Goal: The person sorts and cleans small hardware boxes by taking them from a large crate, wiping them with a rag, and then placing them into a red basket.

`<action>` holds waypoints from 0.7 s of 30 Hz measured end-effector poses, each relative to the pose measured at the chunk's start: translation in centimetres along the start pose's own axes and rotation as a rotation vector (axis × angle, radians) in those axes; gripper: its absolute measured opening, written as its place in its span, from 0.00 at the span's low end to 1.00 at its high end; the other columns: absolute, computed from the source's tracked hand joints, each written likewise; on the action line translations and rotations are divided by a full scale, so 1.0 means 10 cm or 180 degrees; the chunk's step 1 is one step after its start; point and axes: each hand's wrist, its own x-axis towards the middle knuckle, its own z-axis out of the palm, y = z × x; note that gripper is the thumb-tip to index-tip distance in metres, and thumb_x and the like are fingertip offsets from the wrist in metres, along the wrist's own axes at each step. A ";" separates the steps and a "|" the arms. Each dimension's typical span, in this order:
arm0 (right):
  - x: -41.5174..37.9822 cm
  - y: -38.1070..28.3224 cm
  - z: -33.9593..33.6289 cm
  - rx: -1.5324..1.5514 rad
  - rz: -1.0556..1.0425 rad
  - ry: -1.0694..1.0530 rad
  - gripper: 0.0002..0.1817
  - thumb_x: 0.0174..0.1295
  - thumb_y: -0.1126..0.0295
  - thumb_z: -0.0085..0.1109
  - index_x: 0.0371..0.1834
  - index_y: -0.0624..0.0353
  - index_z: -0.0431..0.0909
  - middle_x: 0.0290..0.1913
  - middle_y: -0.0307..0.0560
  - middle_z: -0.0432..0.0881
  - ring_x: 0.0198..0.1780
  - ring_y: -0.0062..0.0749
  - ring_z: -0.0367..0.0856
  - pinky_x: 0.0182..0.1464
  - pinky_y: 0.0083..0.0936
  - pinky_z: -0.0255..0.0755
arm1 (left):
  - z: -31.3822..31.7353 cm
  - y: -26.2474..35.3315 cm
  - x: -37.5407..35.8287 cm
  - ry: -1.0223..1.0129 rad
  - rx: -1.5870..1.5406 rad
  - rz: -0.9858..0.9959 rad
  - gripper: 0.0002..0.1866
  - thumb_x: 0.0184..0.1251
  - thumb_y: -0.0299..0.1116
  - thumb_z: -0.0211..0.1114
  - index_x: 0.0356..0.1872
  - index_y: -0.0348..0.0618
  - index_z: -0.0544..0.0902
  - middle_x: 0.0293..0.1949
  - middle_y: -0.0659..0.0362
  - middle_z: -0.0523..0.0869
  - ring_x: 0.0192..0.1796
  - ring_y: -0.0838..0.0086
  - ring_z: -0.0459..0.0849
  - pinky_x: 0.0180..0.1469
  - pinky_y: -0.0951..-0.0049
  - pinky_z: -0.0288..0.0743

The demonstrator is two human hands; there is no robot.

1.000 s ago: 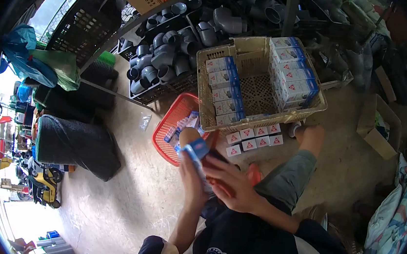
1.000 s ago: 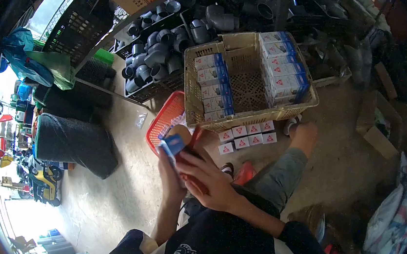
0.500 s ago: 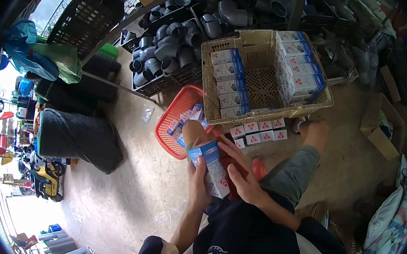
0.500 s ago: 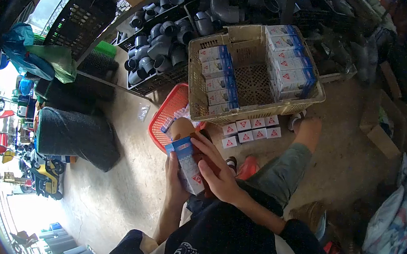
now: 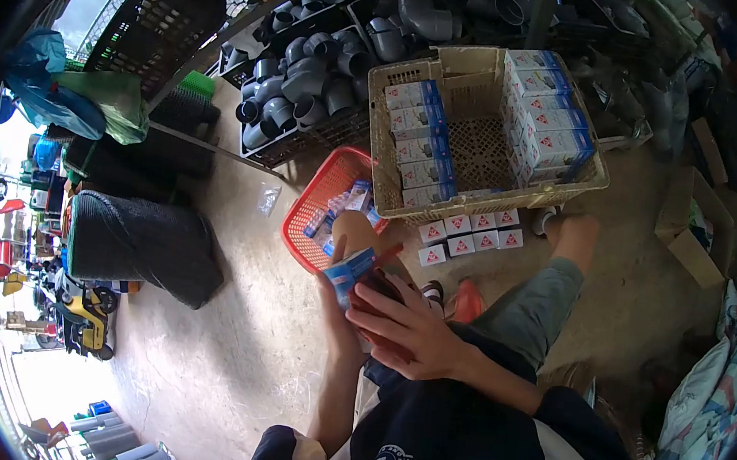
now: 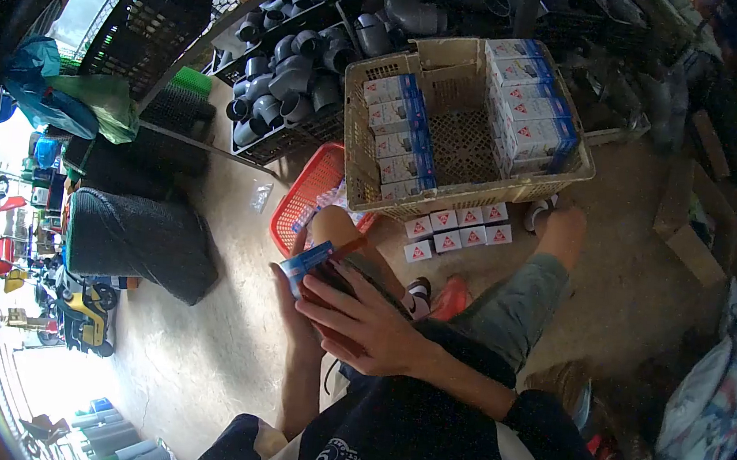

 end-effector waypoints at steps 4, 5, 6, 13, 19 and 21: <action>0.18 0.11 -0.05 -0.0030 -0.0302 0.0078 0.28 0.65 0.73 0.60 0.71 0.54 0.75 0.77 0.53 0.66 0.79 0.56 0.62 0.79 0.48 0.53 | -0.02 -0.09 -0.16 0.0120 0.0868 0.0427 0.42 0.81 0.61 0.46 0.81 0.38 0.55 0.66 0.45 0.78 0.68 0.61 0.78 0.71 0.63 0.69; 0.19 0.13 -0.03 0.0315 0.0070 0.0318 0.28 0.66 0.74 0.58 0.71 0.56 0.74 0.77 0.54 0.66 0.79 0.54 0.61 0.80 0.45 0.53 | -0.01 -0.12 -0.19 0.0143 0.1075 0.0531 0.43 0.80 0.62 0.47 0.81 0.38 0.55 0.66 0.46 0.78 0.68 0.62 0.78 0.71 0.63 0.70; 0.18 0.15 0.03 0.0666 0.0447 0.0560 0.28 0.67 0.75 0.56 0.72 0.58 0.73 0.77 0.55 0.65 0.79 0.52 0.61 0.80 0.43 0.53 | -0.02 -0.14 -0.24 0.0172 0.1286 0.0631 0.44 0.79 0.63 0.49 0.81 0.37 0.54 0.66 0.46 0.78 0.67 0.62 0.78 0.70 0.63 0.70; 0.05 0.11 0.23 0.1231 0.1322 0.1036 0.30 0.73 0.70 0.55 0.78 0.56 0.66 0.78 0.55 0.65 0.79 0.50 0.62 0.79 0.40 0.55 | 0.03 -0.16 -0.18 0.0482 0.1661 0.0775 0.43 0.80 0.62 0.48 0.79 0.35 0.60 0.65 0.46 0.78 0.66 0.63 0.78 0.69 0.63 0.71; 0.04 0.03 -0.03 0.0089 0.0355 0.0242 0.30 0.69 0.68 0.58 0.75 0.54 0.70 0.77 0.52 0.67 0.79 0.54 0.61 0.79 0.47 0.55 | -0.13 -0.31 -0.04 0.0343 0.1069 0.0208 0.32 0.85 0.53 0.44 0.75 0.37 0.67 0.66 0.48 0.78 0.67 0.63 0.77 0.70 0.63 0.69; 0.04 0.07 -0.02 -0.0102 -0.0070 0.0058 0.29 0.68 0.68 0.58 0.73 0.54 0.72 0.75 0.52 0.69 0.78 0.55 0.63 0.78 0.49 0.56 | -0.18 -0.31 -0.02 0.0185 0.1423 0.0367 0.31 0.85 0.52 0.45 0.74 0.36 0.68 0.66 0.47 0.77 0.67 0.63 0.77 0.71 0.62 0.69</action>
